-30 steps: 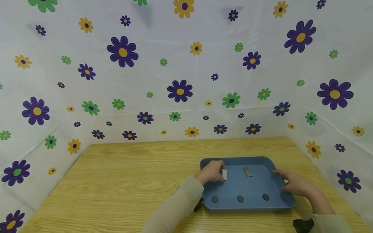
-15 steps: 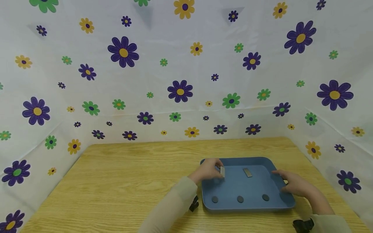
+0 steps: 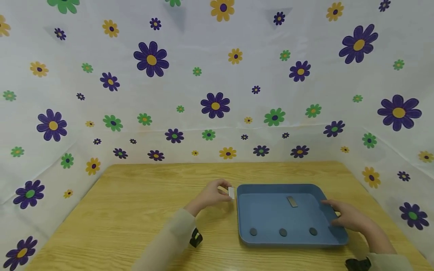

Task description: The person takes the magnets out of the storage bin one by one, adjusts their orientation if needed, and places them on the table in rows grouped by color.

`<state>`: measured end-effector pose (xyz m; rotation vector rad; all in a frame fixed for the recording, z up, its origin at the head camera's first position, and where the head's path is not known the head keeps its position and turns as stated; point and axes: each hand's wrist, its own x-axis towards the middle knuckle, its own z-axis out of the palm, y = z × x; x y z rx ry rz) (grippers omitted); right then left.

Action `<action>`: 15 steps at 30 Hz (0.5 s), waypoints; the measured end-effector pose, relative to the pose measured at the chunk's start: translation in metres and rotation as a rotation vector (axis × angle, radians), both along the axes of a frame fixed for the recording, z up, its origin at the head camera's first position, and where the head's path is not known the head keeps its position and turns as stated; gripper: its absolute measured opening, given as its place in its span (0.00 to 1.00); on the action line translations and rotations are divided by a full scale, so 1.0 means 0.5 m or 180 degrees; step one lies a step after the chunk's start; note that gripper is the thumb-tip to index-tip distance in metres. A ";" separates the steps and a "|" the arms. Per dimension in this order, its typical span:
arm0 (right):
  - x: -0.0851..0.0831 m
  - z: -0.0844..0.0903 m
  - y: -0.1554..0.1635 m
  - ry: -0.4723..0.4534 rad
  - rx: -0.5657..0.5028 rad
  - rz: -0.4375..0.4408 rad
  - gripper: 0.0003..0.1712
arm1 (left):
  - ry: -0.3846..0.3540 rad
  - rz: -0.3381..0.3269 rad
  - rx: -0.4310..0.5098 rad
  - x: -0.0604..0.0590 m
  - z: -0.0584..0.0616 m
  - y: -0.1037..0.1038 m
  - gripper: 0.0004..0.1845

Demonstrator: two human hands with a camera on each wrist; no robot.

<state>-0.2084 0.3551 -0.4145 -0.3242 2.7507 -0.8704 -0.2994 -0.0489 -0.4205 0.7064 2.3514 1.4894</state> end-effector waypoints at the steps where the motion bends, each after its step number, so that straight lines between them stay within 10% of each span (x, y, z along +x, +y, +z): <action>1: 0.000 -0.001 0.000 -0.0004 0.0008 0.0001 0.37 | -0.0004 0.0023 0.0013 0.000 -0.002 -0.018 0.19; 15: -0.003 -0.007 0.001 0.0069 0.0101 0.0036 0.37 | 0.0203 0.0604 -0.0486 -0.004 -0.035 -0.203 0.18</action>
